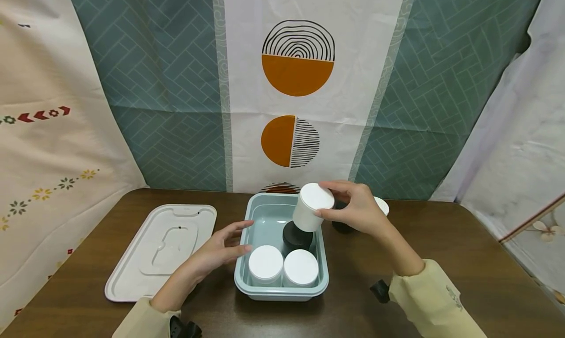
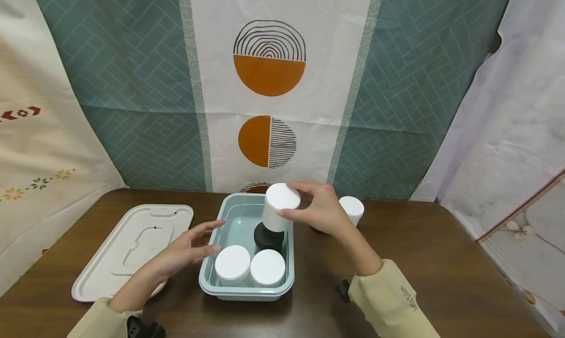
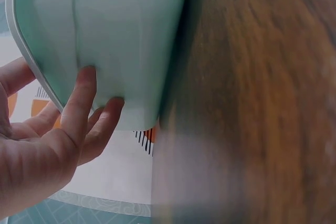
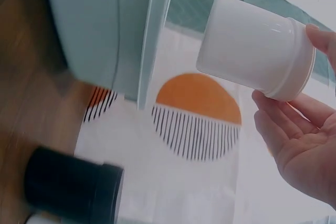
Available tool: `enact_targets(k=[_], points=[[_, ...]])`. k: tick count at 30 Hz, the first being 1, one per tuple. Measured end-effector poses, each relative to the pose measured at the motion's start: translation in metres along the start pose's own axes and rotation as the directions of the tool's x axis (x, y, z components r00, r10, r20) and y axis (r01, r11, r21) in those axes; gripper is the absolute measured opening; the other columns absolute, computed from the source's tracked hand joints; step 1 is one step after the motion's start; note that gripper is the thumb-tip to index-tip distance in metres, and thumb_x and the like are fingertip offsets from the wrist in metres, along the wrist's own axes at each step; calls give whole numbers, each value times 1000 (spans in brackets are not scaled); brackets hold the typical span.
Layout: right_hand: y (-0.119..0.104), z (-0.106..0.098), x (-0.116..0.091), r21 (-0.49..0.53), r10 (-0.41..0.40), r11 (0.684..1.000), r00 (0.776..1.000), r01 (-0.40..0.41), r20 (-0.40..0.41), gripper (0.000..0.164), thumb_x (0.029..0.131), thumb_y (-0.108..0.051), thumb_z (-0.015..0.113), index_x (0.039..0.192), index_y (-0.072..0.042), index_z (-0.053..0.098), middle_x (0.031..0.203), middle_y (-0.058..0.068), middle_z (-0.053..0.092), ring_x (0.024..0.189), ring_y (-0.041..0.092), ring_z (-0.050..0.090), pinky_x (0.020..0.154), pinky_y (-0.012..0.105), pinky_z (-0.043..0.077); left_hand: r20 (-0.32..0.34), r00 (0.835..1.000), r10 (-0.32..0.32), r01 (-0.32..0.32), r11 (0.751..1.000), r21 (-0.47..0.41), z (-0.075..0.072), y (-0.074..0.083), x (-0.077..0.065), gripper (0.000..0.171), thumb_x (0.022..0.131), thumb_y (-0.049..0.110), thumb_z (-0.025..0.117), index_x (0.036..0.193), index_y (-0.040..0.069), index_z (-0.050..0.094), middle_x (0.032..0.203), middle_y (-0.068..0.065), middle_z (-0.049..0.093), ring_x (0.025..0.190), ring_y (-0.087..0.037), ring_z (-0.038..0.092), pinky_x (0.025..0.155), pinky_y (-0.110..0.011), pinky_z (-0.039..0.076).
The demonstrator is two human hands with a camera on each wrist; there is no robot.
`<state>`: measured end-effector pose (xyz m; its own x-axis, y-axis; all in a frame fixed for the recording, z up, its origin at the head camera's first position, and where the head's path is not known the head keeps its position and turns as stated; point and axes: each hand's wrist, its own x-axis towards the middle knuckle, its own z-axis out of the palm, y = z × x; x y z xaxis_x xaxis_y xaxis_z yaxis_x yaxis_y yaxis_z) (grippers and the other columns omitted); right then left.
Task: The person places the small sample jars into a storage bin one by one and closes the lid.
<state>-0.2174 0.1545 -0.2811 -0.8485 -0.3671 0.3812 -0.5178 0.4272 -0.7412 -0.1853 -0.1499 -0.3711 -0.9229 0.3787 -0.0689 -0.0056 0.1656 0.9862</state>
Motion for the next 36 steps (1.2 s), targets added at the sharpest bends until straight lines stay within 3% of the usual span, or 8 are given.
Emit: enact_targets(k=[14, 24, 36], points=[[-2, 55, 23, 59, -61, 997, 997, 58, 47, 53, 68, -11, 79, 116, 3, 60, 117, 12, 60, 104, 22, 58, 87, 28, 47, -6, 1000, -6, 6, 1000, -1, 2, 1, 0, 61, 86, 17, 64, 138, 6, 34, 135, -27, 34, 120, -42, 40, 84, -44, 48], [7, 87, 25, -66, -69, 995, 988, 79, 140, 54, 69, -22, 80, 115, 0, 61, 114, 11, 62, 102, 22, 59, 87, 34, 47, 3, 1000, -9, 9, 1000, -14, 2, 0, 0, 62, 86, 17, 63, 139, 7, 33, 136, -26, 33, 120, -42, 40, 84, -45, 48], [25, 103, 23, -146, -82, 982, 968, 119, 237, 53, 69, -22, 80, 114, 1, 62, 110, 9, 65, 100, 19, 60, 85, 33, 49, 15, 1000, 11, -10, 1000, -29, 0, -1, 0, 64, 86, 17, 64, 140, 5, 31, 136, -27, 32, 120, -43, 40, 83, -44, 48]])
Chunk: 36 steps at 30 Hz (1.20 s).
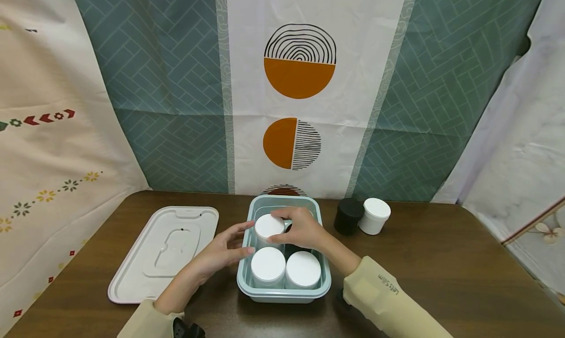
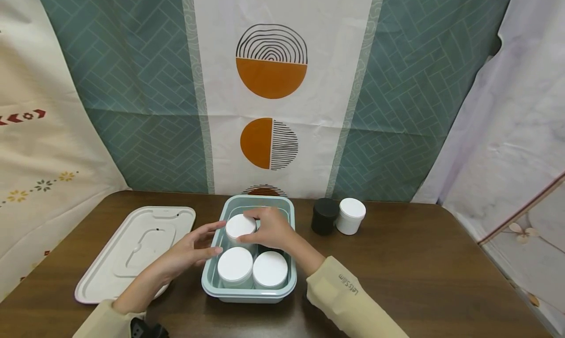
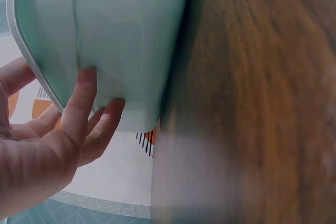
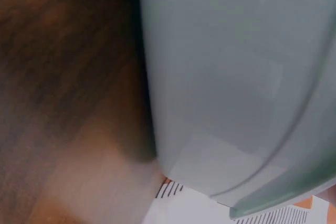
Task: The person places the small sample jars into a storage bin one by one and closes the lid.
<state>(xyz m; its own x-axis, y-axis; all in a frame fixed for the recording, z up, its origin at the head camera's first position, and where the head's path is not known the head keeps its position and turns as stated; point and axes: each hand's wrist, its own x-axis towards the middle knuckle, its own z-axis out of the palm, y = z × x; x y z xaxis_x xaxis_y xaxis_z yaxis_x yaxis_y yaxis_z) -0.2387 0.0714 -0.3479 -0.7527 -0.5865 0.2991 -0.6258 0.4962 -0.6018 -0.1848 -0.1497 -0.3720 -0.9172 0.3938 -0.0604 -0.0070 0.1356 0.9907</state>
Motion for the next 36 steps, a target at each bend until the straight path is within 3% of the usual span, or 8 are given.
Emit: enact_targets(k=[5, 21, 30, 36], points=[[2, 2, 0, -34, -24, 999, 999, 26, 43, 53, 70, -23, 79, 114, 1, 62, 111, 10, 64, 103, 19, 60, 86, 33, 48, 9, 1000, 8, -8, 1000, -11, 0, 0, 0, 67, 85, 17, 64, 140, 3, 29, 135, -28, 32, 120, -43, 40, 83, -44, 49], [6, -9, -6, -53, 5, 999, 987, 3, 160, 54, 72, -27, 77, 117, -1, 61, 115, 8, 62, 107, 19, 57, 89, 36, 46, 5, 1000, 4, -4, 1000, -20, 1, 0, 1, 65, 86, 12, 63, 140, 3, 29, 135, -28, 31, 120, -44, 40, 82, -43, 49], [10, -23, -17, -9, 3, 1000, 994, -2, 108, 55, 74, -29, 76, 118, 0, 60, 117, 9, 61, 112, 23, 54, 93, 39, 43, -7, 1000, 0, 0, 1000, -17, 1, 0, 1, 64, 85, 13, 64, 140, 4, 31, 135, -29, 31, 119, -44, 41, 81, -44, 50], [19, -40, -27, 42, 43, 998, 998, -45, 48, 53, 77, -27, 74, 121, -2, 58, 119, 10, 60, 113, 24, 53, 96, 44, 40, -5, 1000, 3, -3, 1000, -19, 0, -1, 0, 65, 85, 13, 64, 140, 5, 31, 136, -28, 31, 120, -43, 40, 82, -43, 49]])
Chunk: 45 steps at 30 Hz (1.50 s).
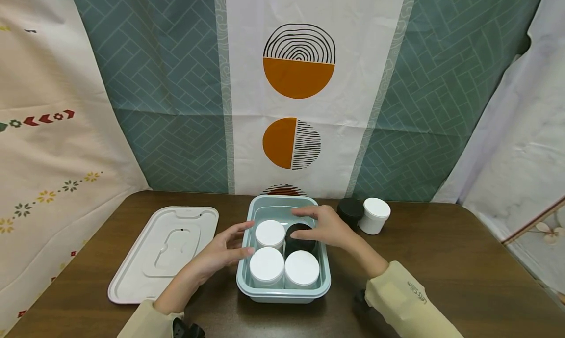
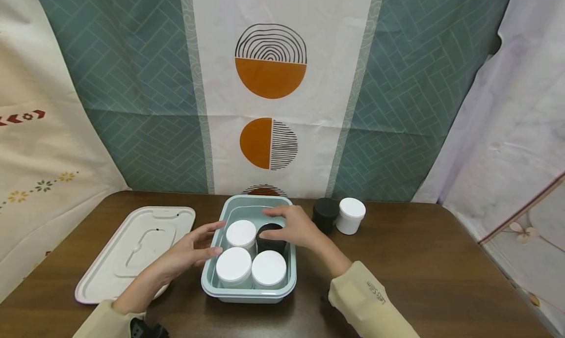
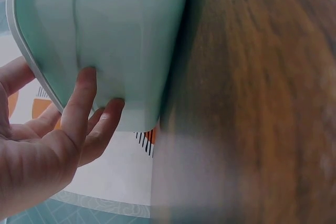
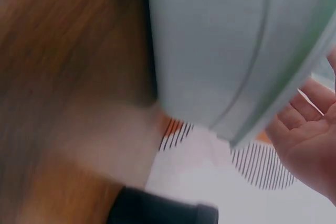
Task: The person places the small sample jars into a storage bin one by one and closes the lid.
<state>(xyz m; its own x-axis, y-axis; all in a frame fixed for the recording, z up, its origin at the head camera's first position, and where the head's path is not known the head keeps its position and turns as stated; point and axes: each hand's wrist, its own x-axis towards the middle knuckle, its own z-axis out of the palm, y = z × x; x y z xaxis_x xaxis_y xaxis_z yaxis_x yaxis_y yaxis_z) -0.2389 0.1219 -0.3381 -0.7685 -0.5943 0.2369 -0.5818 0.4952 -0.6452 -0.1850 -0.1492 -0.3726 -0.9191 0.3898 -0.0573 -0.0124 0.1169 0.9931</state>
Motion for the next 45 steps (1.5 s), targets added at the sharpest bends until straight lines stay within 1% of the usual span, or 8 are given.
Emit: enact_targets(k=[7, 10, 17, 22, 29, 32, 38, 45], points=[[16, -28, -18, 70, 53, 997, 988, -44, -143, 53, 75, -21, 75, 119, 1, 58, 119, 13, 59, 112, 27, 54, 95, 44, 40, 6, 1000, 1, -1, 1000, -1, 0, 1, 0, 65, 85, 13, 64, 140, 4, 31, 135, -28, 31, 120, -43, 41, 82, -42, 49], [25, -43, -27, 108, 93, 991, 980, -74, -175, 53, 76, -17, 74, 121, 4, 56, 122, 17, 57, 115, 29, 51, 98, 42, 37, 6, 1000, 3, -3, 1000, -3, 0, 0, 0, 66, 85, 13, 64, 140, 3, 30, 135, -28, 31, 120, -43, 40, 82, -42, 49], [46, -78, -52, 96, 197, 979, 956, -179, -218, 55, 80, -21, 70, 127, 1, 50, 129, 18, 51, 123, 31, 43, 100, 42, 33, -5, 1000, -1, 1, 1000, 4, 0, 0, 0, 65, 84, 13, 65, 140, 3, 31, 135, -28, 31, 120, -44, 39, 82, -43, 50], [61, -94, -67, 59, 253, 967, 931, -246, -262, 59, 81, -25, 70, 129, 0, 48, 131, 18, 48, 125, 34, 40, 99, 47, 33, -8, 1000, -5, 5, 1000, 9, -1, 0, -1, 67, 84, 14, 65, 140, 4, 31, 136, -28, 31, 121, -44, 39, 82, -43, 49], [82, -106, -80, -47, 287, 948, 907, -316, -307, 61, 80, -25, 71, 128, 4, 48, 130, 25, 46, 123, 41, 38, 99, 50, 33, -9, 1000, -4, 4, 1000, 6, 0, 1, -1, 67, 84, 14, 66, 140, 3, 31, 136, -28, 32, 120, -43, 39, 83, -43, 49], [91, -107, -83, -67, 309, 936, 899, -345, -309, 63, 79, -25, 72, 128, 6, 48, 130, 27, 45, 123, 43, 38, 98, 51, 33, -10, 1000, -5, 5, 1000, 5, 0, 1, 0, 66, 84, 14, 65, 139, 4, 31, 135, -28, 32, 120, -43, 40, 82, -43, 49], [103, -105, -86, -94, 357, 913, 887, -398, -293, 66, 77, -30, 72, 128, 5, 48, 130, 29, 44, 119, 47, 39, 91, 58, 36, -7, 1000, -9, 9, 1000, 4, -1, 1, -1, 65, 84, 13, 65, 139, 4, 32, 135, -28, 32, 120, -44, 40, 81, -43, 50], [110, -100, -86, -84, 366, 910, 884, -405, -291, 67, 78, -30, 72, 127, 8, 48, 126, 28, 48, 109, 39, 52, 82, 46, 47, -8, 1000, -8, 8, 1000, 8, 0, 1, 0, 66, 84, 14, 66, 139, 3, 31, 135, -28, 32, 120, -43, 40, 82, -43, 50]])
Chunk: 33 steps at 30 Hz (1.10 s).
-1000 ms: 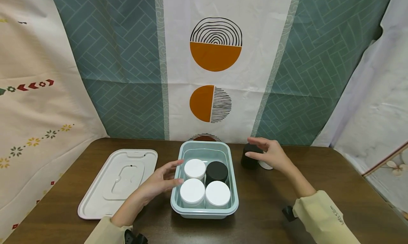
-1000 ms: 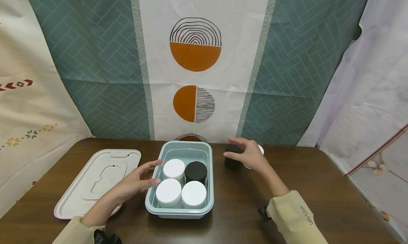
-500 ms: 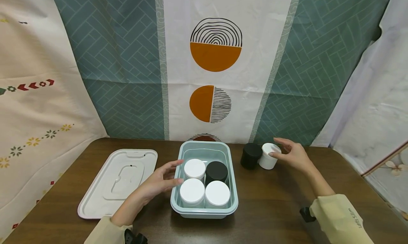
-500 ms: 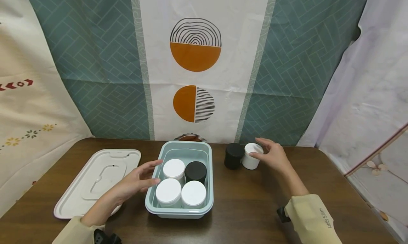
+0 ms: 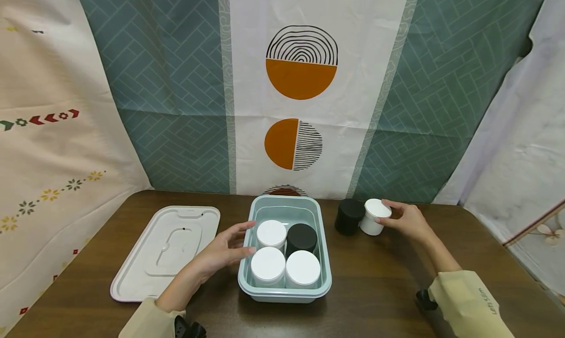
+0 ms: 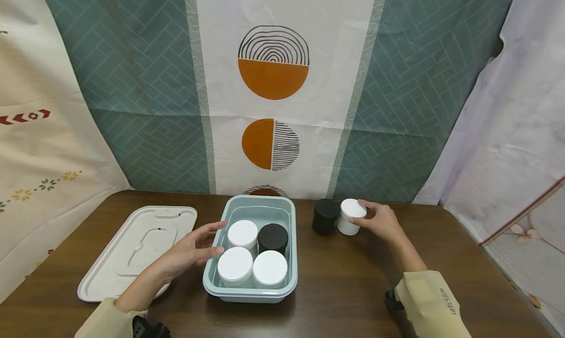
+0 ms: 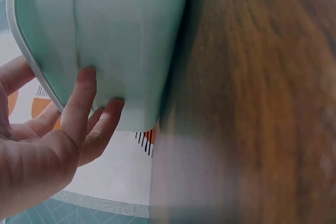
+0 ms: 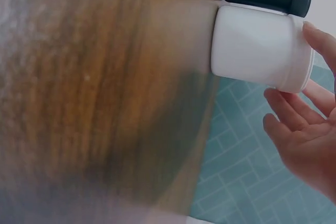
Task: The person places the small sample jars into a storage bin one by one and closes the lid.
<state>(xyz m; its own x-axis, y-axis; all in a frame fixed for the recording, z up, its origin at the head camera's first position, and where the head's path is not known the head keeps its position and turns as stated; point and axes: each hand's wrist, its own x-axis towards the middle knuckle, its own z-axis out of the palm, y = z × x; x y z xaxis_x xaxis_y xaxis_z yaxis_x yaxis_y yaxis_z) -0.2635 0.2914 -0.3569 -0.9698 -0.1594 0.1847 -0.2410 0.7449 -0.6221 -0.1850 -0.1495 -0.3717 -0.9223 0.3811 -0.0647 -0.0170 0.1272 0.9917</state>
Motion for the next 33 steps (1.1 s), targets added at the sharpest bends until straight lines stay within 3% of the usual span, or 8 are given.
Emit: enact_targets(k=[15, 24, 31, 33], points=[[-1, 0, -2, 3, 20, 1000, 998, -20, -64, 64, 77, -33, 73, 124, 6, 52, 118, 28, 54, 102, 36, 58, 73, 35, 51, 13, 1000, 11, -11, 1000, -2, -1, -1, 0, 69, 84, 17, 66, 140, 2, 30, 136, -28, 31, 120, -43, 40, 81, -42, 50], [-15, -23, -8, -29, -21, 999, 987, 17, -162, 58, 78, -33, 72, 122, 2, 56, 116, 23, 58, 99, 31, 59, 67, 14, 43, 15, 1000, 14, -14, 1000, 10, -1, -1, 0, 72, 82, 21, 68, 140, 4, 30, 136, -27, 32, 118, -39, 43, 82, -40, 49], [-39, -43, -12, 49, -19, 998, 976, 31, -216, 56, 78, -27, 73, 123, 2, 55, 121, 24, 54, 108, 31, 54, 68, 5, 42, 8, 1000, 15, -15, 1000, 1, 0, -1, 0, 68, 83, 16, 67, 140, 2, 30, 135, -28, 32, 119, -43, 41, 82, -43, 49], [-45, -46, -12, 56, -18, 998, 973, 32, -229, 56, 77, -28, 73, 122, 1, 56, 122, 24, 54, 108, 19, 56, 69, 4, 41, 4, 1000, 13, -13, 1000, 3, 0, -1, 0, 67, 84, 15, 66, 139, 2, 31, 135, -28, 33, 119, -43, 42, 82, -43, 49]])
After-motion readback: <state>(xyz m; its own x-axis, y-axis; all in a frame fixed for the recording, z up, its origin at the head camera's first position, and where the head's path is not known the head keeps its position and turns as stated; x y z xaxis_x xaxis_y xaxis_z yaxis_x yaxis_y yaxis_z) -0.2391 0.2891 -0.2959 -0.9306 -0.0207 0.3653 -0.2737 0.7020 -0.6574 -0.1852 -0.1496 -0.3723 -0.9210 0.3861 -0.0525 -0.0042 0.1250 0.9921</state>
